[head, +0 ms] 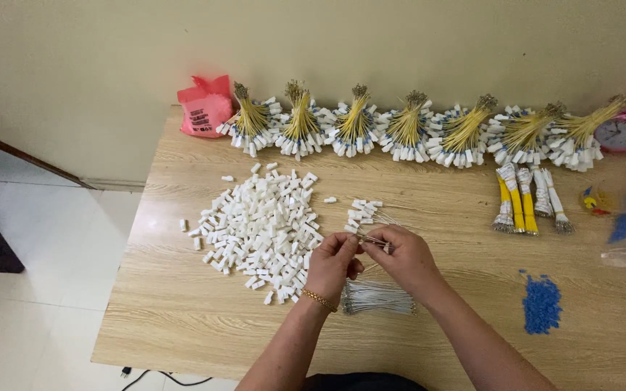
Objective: Assembling small white insulators onto thin metal wires at a workbench.
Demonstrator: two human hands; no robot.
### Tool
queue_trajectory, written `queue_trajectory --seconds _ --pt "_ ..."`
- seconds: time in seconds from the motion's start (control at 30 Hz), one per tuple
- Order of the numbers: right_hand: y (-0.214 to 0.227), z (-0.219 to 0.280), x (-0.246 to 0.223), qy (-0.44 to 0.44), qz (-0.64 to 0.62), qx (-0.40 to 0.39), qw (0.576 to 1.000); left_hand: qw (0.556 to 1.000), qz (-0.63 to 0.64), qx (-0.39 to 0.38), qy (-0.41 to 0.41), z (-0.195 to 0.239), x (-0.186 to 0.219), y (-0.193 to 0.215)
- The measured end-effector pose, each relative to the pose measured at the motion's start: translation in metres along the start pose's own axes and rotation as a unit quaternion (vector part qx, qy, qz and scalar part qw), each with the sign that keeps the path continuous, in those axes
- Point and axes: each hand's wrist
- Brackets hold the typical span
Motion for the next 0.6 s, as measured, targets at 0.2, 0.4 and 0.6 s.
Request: queue_trajectory --seconds 0.2,0.4,0.6 --pt "0.007 0.003 -0.013 0.02 0.036 0.021 0.999 0.994 0.081 -0.003 0.07 0.013 0.026 0.0" --pt "-0.003 0.005 -0.001 0.027 0.026 0.003 0.999 0.976 0.191 -0.009 0.106 -0.015 -0.001 0.008" --pt "-0.001 0.006 -0.005 0.044 0.067 0.02 0.997 0.965 0.231 0.009 0.128 -0.015 0.003 0.007"
Point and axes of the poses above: each hand's wrist, its own z-axis away from the middle knuckle, its own y-axis out of the back of the hand, x = y × z, and after that the axes turned 12 degrees about x, right-handed
